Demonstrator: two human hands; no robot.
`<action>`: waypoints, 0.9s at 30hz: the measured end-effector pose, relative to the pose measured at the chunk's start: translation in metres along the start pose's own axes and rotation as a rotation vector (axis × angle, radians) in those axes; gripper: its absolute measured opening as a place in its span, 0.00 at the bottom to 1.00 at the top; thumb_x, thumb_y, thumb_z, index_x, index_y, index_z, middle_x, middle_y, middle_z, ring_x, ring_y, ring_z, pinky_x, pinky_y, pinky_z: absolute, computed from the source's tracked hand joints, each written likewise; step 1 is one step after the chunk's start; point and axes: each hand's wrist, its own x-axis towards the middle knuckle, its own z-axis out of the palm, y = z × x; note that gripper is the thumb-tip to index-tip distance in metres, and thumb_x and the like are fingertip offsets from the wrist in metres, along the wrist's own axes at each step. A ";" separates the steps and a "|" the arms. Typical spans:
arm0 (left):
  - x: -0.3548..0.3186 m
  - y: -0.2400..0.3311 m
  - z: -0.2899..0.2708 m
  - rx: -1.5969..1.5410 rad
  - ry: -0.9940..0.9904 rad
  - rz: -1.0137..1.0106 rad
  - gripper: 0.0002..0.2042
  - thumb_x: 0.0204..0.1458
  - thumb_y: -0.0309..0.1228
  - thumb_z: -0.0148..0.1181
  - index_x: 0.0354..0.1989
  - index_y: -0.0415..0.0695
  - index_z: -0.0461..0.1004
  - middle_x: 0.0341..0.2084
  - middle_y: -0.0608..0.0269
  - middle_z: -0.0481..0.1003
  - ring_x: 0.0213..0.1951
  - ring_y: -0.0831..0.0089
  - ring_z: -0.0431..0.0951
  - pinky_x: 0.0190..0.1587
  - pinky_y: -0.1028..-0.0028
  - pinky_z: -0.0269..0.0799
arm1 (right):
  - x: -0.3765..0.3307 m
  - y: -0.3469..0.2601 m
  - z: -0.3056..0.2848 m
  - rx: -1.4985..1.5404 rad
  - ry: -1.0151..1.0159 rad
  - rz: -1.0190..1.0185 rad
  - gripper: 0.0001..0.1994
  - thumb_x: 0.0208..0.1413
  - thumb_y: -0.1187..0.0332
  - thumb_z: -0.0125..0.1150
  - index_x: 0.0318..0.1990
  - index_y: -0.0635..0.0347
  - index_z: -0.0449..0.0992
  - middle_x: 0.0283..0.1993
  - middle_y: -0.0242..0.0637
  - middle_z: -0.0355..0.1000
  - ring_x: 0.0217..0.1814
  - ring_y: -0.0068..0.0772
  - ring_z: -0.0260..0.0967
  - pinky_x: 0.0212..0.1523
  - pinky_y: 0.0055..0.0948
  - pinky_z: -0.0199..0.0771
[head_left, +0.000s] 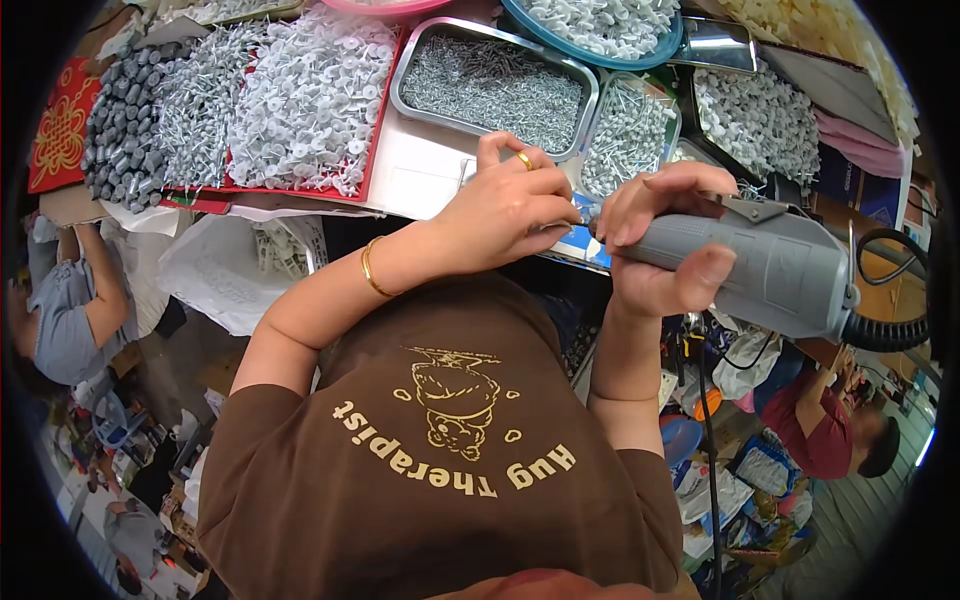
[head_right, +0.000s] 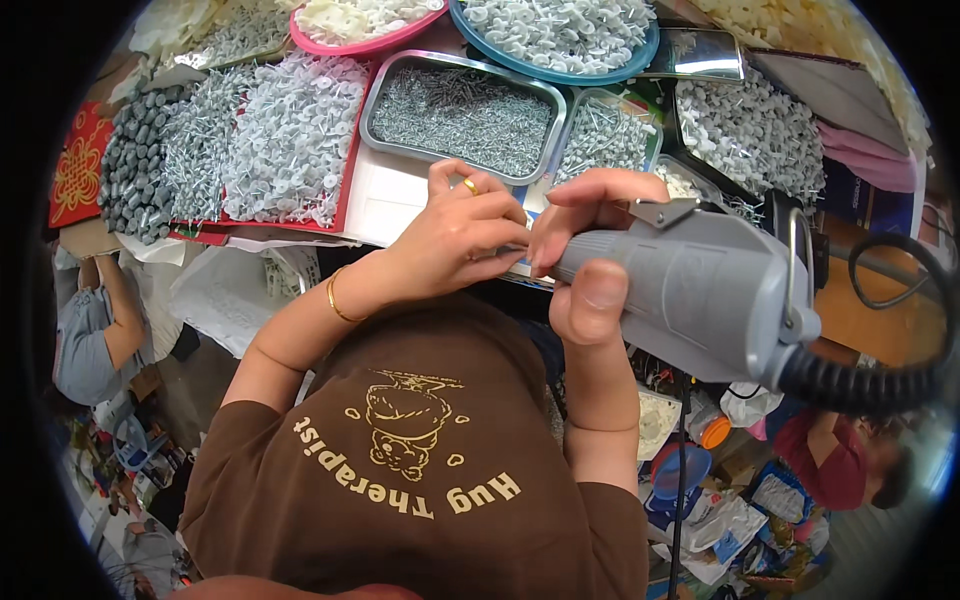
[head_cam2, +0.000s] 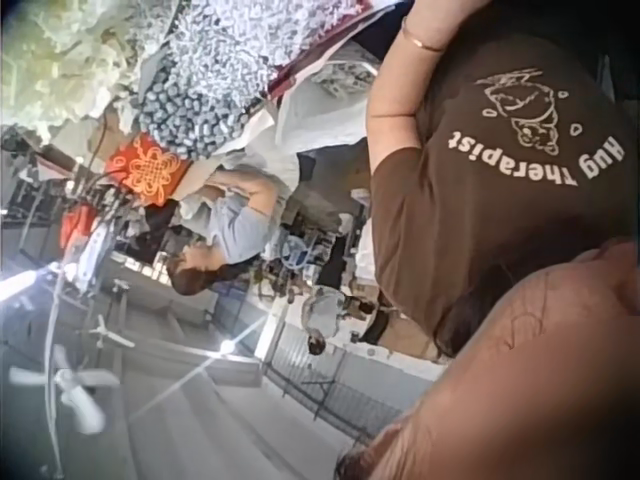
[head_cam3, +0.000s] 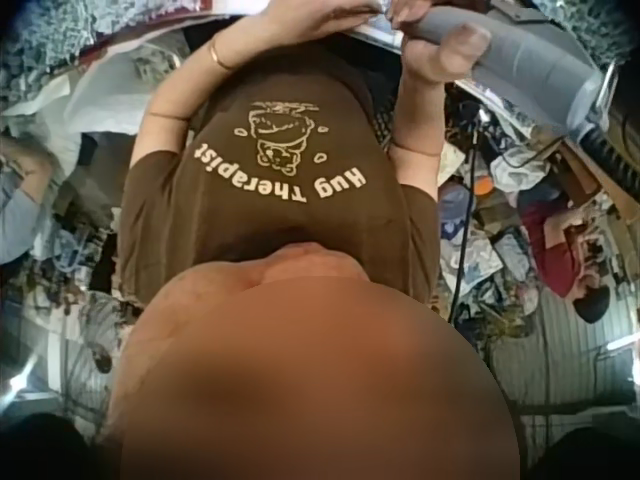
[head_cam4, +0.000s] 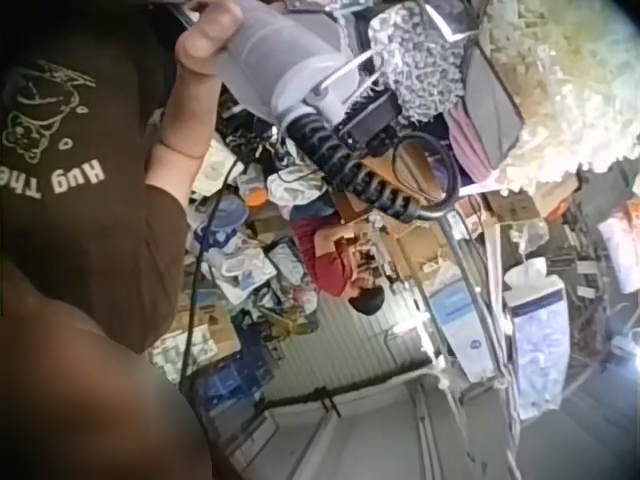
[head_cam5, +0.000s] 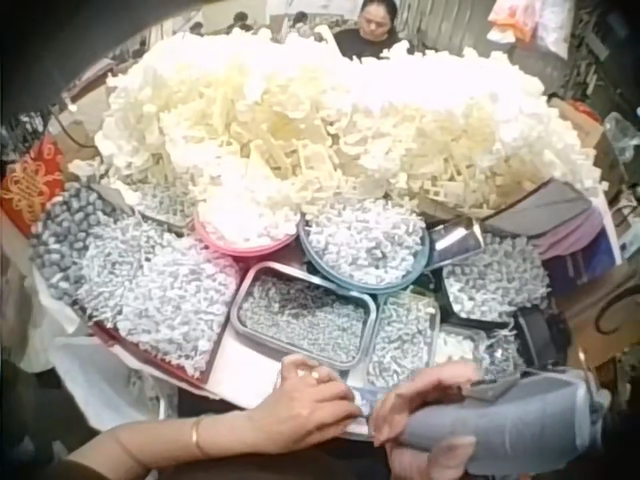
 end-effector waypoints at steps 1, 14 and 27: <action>-0.001 -0.003 0.002 0.000 0.000 -0.002 0.09 0.50 0.32 0.68 0.39 0.52 0.77 0.36 0.72 0.75 0.45 0.70 0.74 0.57 0.57 0.52 | 0.000 0.002 0.001 -0.010 0.012 0.015 0.35 0.58 0.31 0.49 0.39 0.63 0.64 0.18 0.32 0.60 0.13 0.23 0.56 0.15 0.25 0.63; 0.001 -0.010 0.001 -0.117 -0.154 -0.145 0.17 0.53 0.31 0.67 0.48 0.45 0.69 0.41 0.64 0.76 0.50 0.63 0.75 0.59 0.56 0.54 | -0.001 -0.003 -0.003 -0.029 -0.054 0.005 0.39 0.57 0.30 0.51 0.44 0.67 0.66 0.17 0.33 0.61 0.14 0.24 0.58 0.17 0.26 0.64; 0.001 -0.009 0.001 -0.152 -0.152 -0.188 0.18 0.52 0.30 0.67 0.48 0.45 0.67 0.40 0.63 0.77 0.49 0.61 0.76 0.60 0.55 0.53 | 0.000 0.013 -0.010 0.023 -0.165 0.028 0.34 0.58 0.32 0.52 0.37 0.62 0.63 0.18 0.32 0.59 0.14 0.23 0.58 0.16 0.25 0.64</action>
